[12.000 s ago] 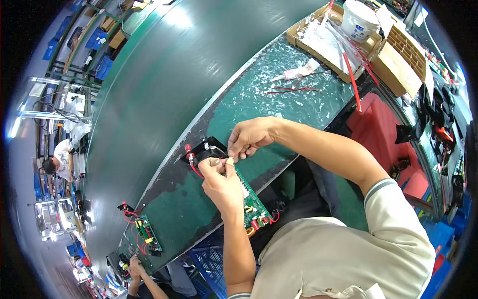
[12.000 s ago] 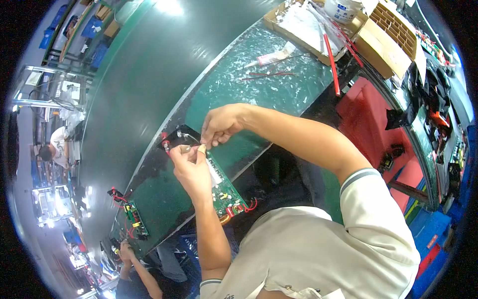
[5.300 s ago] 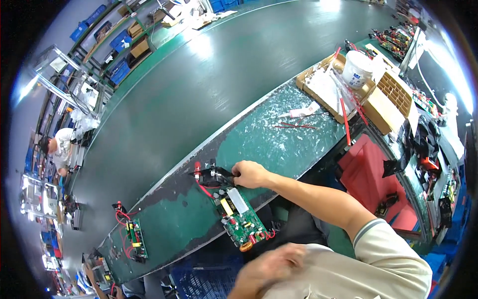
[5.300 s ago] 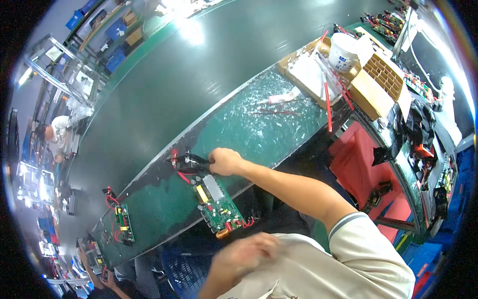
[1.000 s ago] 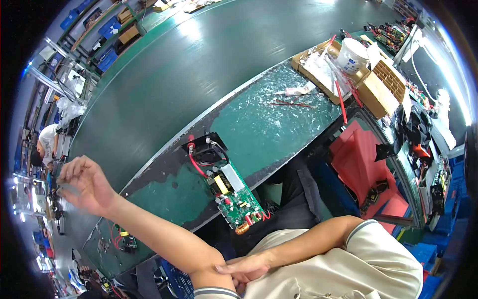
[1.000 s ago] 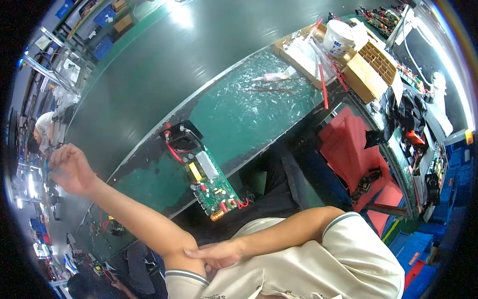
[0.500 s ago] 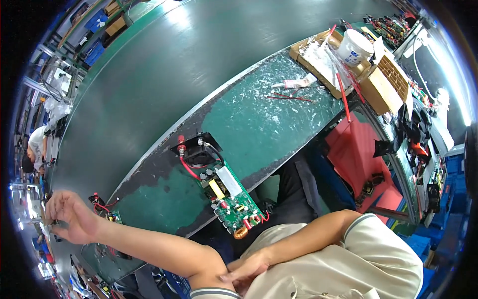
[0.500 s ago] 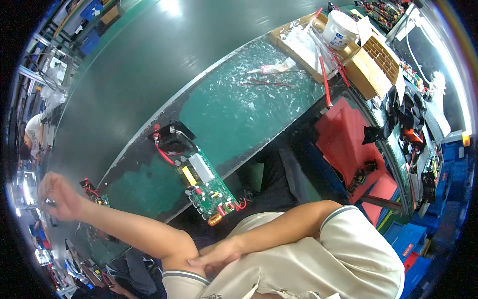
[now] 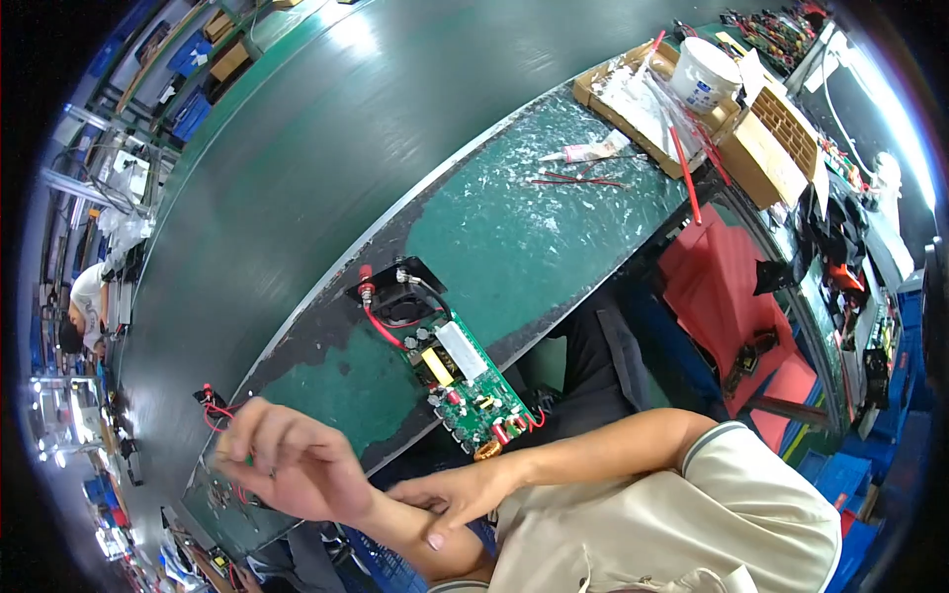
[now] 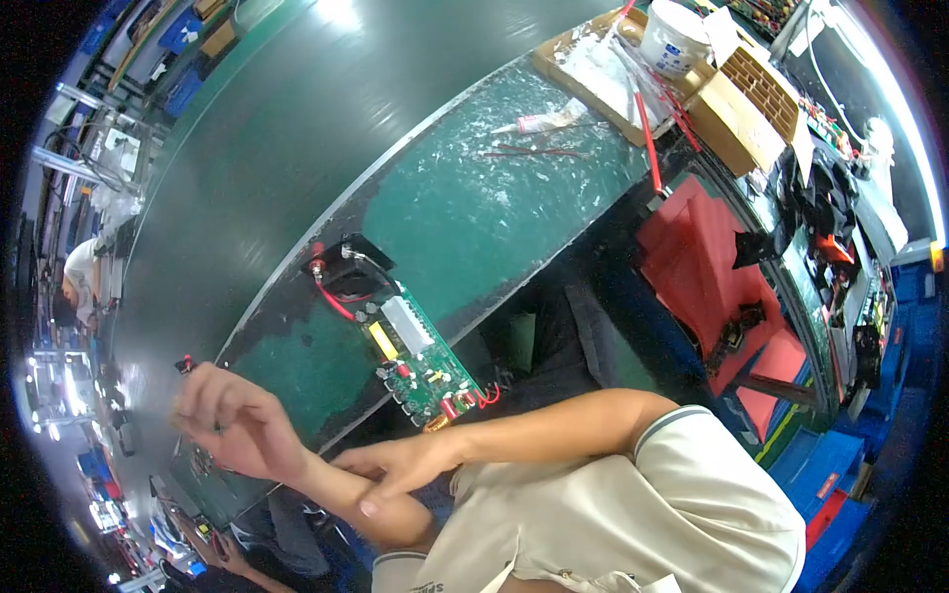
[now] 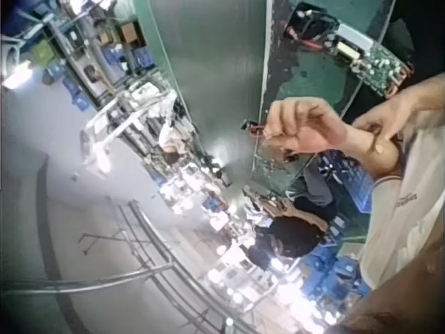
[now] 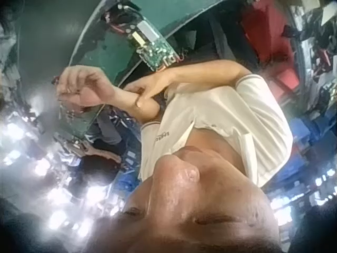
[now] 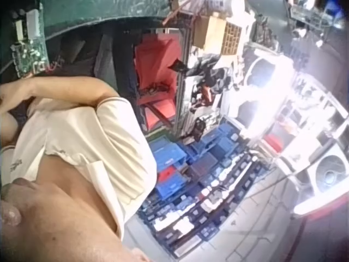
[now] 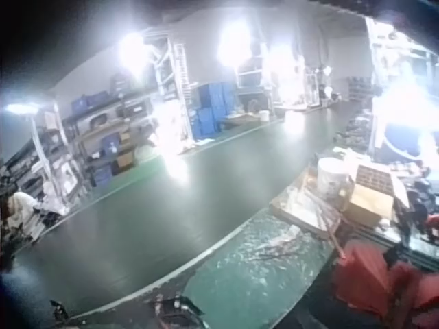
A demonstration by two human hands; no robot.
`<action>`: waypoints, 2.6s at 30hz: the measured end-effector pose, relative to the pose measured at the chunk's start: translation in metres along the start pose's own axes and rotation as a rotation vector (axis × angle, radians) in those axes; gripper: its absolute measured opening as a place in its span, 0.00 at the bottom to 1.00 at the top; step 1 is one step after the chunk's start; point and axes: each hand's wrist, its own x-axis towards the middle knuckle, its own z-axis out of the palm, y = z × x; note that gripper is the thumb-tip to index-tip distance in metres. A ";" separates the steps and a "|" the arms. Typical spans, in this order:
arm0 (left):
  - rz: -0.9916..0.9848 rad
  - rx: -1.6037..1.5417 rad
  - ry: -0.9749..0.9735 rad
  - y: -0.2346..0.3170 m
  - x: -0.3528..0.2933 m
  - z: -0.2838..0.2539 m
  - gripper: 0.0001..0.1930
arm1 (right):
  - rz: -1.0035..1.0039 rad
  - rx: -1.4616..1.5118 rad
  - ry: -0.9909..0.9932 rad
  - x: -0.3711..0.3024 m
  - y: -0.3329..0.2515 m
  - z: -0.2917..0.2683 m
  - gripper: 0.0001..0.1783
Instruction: Assembling electronic components by applying thermal paste and connecting circuit boards, followed by moving parts to a packaging area.
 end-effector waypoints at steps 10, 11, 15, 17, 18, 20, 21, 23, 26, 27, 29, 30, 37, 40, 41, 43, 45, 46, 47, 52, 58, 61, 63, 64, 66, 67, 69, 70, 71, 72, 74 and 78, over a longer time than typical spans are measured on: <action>0.217 0.623 -0.158 0.011 0.025 -0.016 0.17 | -0.104 -0.091 0.200 -0.010 0.000 0.006 0.39; 0.252 0.623 -0.190 0.017 0.039 -0.006 0.16 | -0.098 -0.091 0.198 -0.005 0.004 0.006 0.39; 0.280 0.533 -0.211 0.061 0.069 0.015 0.15 | -0.140 0.095 0.287 0.008 0.023 0.000 0.35; 0.317 0.501 -0.250 0.074 0.068 0.019 0.16 | -0.152 0.046 0.308 0.010 0.024 -0.002 0.36; 0.314 0.493 -0.254 0.076 0.066 0.020 0.15 | -0.154 0.045 0.310 0.010 0.028 -0.004 0.36; 0.320 0.467 -0.250 0.079 0.069 0.020 0.15 | -0.007 0.104 0.194 0.011 0.035 -0.009 0.36; 0.334 0.446 -0.246 0.080 0.069 0.022 0.15 | -0.005 0.102 0.190 0.008 0.036 -0.006 0.36; 0.338 0.449 -0.260 0.082 0.070 0.025 0.15 | 0.145 0.342 0.234 0.001 0.036 -0.001 0.37; 0.349 0.436 -0.267 0.082 0.070 0.031 0.14 | 0.129 0.349 0.264 0.001 0.042 -0.002 0.39; 0.356 0.419 -0.260 0.081 0.070 0.032 0.14 | 0.079 0.350 0.259 0.004 0.039 -0.001 0.39; 0.349 0.412 -0.241 0.072 0.068 0.027 0.14 | -0.077 0.348 0.198 0.012 0.030 -0.003 0.38; 0.336 0.401 -0.224 0.068 0.068 0.025 0.14 | -0.081 0.408 0.119 0.014 0.023 -0.006 0.38; 0.314 0.390 -0.230 0.091 0.075 0.024 0.13 | 0.181 0.400 0.390 0.006 0.030 0.008 0.38; 0.296 0.407 -0.289 0.110 0.085 0.045 0.13 | 0.342 0.734 0.197 -0.002 0.044 0.028 0.47; 0.291 0.401 -0.288 0.109 0.089 0.051 0.13 | 0.384 0.829 0.148 -0.001 0.059 0.030 0.48; 0.333 0.524 -0.374 0.114 0.091 0.059 0.15 | 0.432 0.687 0.212 -0.005 0.032 0.048 0.47; 0.323 0.573 -0.363 0.103 0.093 0.052 0.14 | 0.472 0.577 0.236 -0.015 -0.007 0.044 0.45; 0.275 0.716 -0.305 0.094 0.099 0.036 0.13 | 0.473 0.354 0.226 -0.029 -0.010 0.031 0.41; 0.295 0.914 -0.248 0.107 0.077 0.038 0.12 | 0.517 0.110 0.142 -0.029 -0.016 0.025 0.37; -0.024 0.794 -0.035 -0.010 0.022 -0.038 0.17 | 0.114 -0.615 0.609 -0.075 -0.114 -0.022 0.23; -0.259 1.158 -0.073 -0.040 -0.001 -0.069 0.10 | -0.274 -0.004 0.561 -0.060 -0.114 -0.041 0.25; -0.230 1.391 -0.170 -0.036 0.010 -0.066 0.09 | -0.058 -0.281 0.705 -0.071 -0.134 -0.040 0.24; -0.134 1.856 -0.250 -0.026 0.021 -0.063 0.12 | -0.099 -0.647 0.853 -0.083 -0.138 -0.057 0.14; -0.063 2.078 -0.292 -0.022 0.026 -0.066 0.14 | -0.052 -0.810 0.943 -0.086 -0.145 -0.068 0.12; -0.079 2.389 -0.375 -0.015 0.037 -0.071 0.23 | -0.003 -0.973 1.027 -0.086 -0.153 -0.092 0.09; -0.081 2.389 -0.374 -0.020 0.043 -0.068 0.23 | 0.009 -1.154 0.977 -0.085 -0.152 -0.107 0.09; -0.298 2.646 -0.644 -0.032 0.060 -0.060 0.31 | 0.027 -1.330 0.925 -0.081 -0.143 -0.130 0.09; -0.427 2.745 -0.703 -0.035 0.065 -0.059 0.36 | -0.012 -1.384 0.866 -0.078 -0.139 -0.138 0.09; -0.430 2.750 -0.698 -0.038 0.066 -0.059 0.36 | -0.052 -1.435 0.806 -0.074 -0.136 -0.144 0.08; -0.507 2.758 -0.686 -0.038 0.069 -0.060 0.36 | -0.031 -1.410 0.807 -0.068 -0.134 -0.146 0.07; -0.601 2.737 -0.618 -0.039 0.067 -0.063 0.37 | -0.029 -1.480 0.774 -0.062 -0.131 -0.146 0.07; -0.590 2.748 -0.551 -0.040 0.059 -0.065 0.36 | 0.032 -1.576 0.722 -0.054 -0.133 -0.152 0.07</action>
